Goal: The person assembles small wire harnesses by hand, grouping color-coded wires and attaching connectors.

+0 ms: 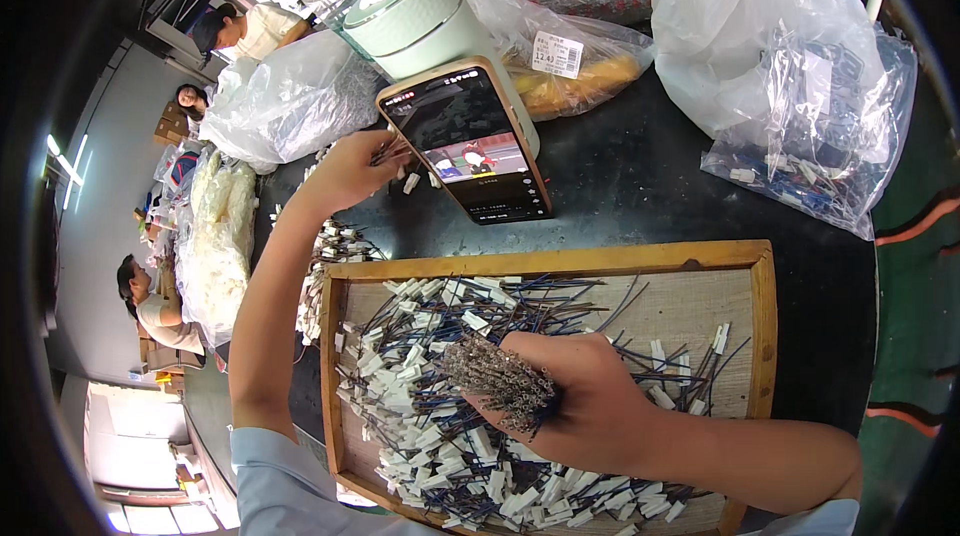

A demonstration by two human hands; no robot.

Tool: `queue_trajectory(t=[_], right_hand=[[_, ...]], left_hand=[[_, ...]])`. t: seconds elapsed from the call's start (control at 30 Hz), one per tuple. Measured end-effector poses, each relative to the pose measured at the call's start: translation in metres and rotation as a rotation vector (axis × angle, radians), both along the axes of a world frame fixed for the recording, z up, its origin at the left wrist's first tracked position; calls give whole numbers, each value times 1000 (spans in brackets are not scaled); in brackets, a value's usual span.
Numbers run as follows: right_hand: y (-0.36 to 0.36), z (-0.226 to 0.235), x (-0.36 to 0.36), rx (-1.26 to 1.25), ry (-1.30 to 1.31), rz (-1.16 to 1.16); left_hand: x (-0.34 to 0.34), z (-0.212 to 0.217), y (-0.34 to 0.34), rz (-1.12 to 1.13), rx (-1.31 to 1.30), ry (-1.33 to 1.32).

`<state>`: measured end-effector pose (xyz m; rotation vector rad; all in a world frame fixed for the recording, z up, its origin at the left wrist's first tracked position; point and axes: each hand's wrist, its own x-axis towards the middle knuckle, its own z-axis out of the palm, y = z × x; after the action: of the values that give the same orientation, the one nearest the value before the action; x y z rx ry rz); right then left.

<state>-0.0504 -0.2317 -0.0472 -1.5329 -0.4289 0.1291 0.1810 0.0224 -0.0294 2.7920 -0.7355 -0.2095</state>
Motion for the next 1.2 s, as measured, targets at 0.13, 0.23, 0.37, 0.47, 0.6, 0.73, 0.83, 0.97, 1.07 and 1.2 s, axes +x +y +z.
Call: queue_trajectory(t=[0.13, 0.23, 0.37, 0.47, 0.6, 0.73, 0.83, 0.97, 1.07, 1.2], right_hand=[[1, -1, 0, 24, -8, -24], [0, 0, 1, 7, 4, 2], [-1, 2, 0, -20, 13, 16], [-1, 2, 1, -32, -4, 12], [2, 0, 0, 5, -2, 0], [-1, -2, 0, -3, -19, -1], [-2, 0, 1, 0, 13, 12], [-2, -1, 1, 7, -8, 12], [0, 3, -2, -1, -16, 18], [-2, 0, 1, -9, 2, 15]], left_hand=[[-12, 9, 10, 58, 10, 193], [-15, 6, 23, 47, -153, 10], [-15, 0, 28, 48, -76, -93], [-15, -4, 27, 27, 37, -113], [-20, -5, 19, 56, 154, -158], [-40, 0, 2, 119, 512, -305], [-44, -2, 11, 158, 556, -304], [-51, 4, 27, 152, 465, -182], [-56, 6, 58, 167, 349, -127], [-55, 4, 68, 221, 285, 14]])
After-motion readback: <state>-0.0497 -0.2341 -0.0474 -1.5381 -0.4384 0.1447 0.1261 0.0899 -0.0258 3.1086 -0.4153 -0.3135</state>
